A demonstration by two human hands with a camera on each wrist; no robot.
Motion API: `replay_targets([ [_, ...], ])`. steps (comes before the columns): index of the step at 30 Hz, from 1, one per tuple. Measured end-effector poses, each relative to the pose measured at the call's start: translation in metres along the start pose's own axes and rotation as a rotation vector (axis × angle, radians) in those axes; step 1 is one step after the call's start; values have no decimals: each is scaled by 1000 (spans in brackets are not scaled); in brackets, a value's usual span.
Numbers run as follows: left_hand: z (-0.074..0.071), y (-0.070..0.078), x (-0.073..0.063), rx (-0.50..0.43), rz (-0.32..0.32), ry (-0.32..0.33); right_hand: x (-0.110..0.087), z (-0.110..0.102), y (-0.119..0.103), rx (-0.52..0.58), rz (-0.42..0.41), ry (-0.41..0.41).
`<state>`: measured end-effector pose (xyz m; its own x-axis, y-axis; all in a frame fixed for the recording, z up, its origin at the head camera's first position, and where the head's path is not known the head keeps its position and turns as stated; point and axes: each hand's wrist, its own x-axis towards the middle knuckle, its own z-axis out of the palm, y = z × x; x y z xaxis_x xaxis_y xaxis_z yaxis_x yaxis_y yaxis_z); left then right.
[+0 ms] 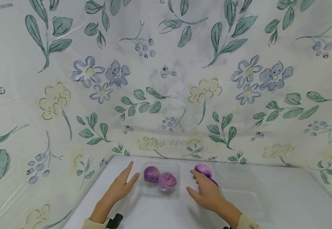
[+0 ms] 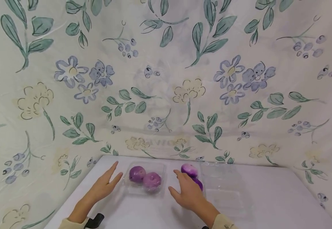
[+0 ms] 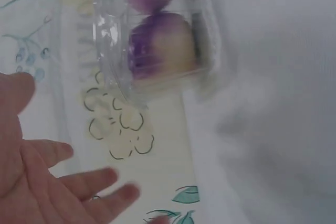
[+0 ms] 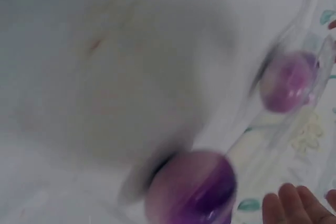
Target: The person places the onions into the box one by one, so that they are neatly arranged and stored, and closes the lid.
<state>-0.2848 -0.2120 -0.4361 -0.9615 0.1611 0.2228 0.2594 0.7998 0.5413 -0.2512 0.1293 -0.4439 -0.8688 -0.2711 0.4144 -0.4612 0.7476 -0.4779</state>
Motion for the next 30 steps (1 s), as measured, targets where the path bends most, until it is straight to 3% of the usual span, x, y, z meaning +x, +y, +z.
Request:
replay_targets([
  [8,0,-2,6,230,30,-18,-14,-38,43,-306,-64,82],
  [11,-1,-4,10,286,53,-5,-20,-51,59,-398,-46,92],
  [15,-3,-5,15,346,36,12,-31,-68,79,-498,-11,93],
  [24,-10,-11,20,382,4,-18,-49,-101,110,-535,81,69],
  [30,-10,-17,26,369,-10,-43,-67,-113,123,-555,157,40],
])
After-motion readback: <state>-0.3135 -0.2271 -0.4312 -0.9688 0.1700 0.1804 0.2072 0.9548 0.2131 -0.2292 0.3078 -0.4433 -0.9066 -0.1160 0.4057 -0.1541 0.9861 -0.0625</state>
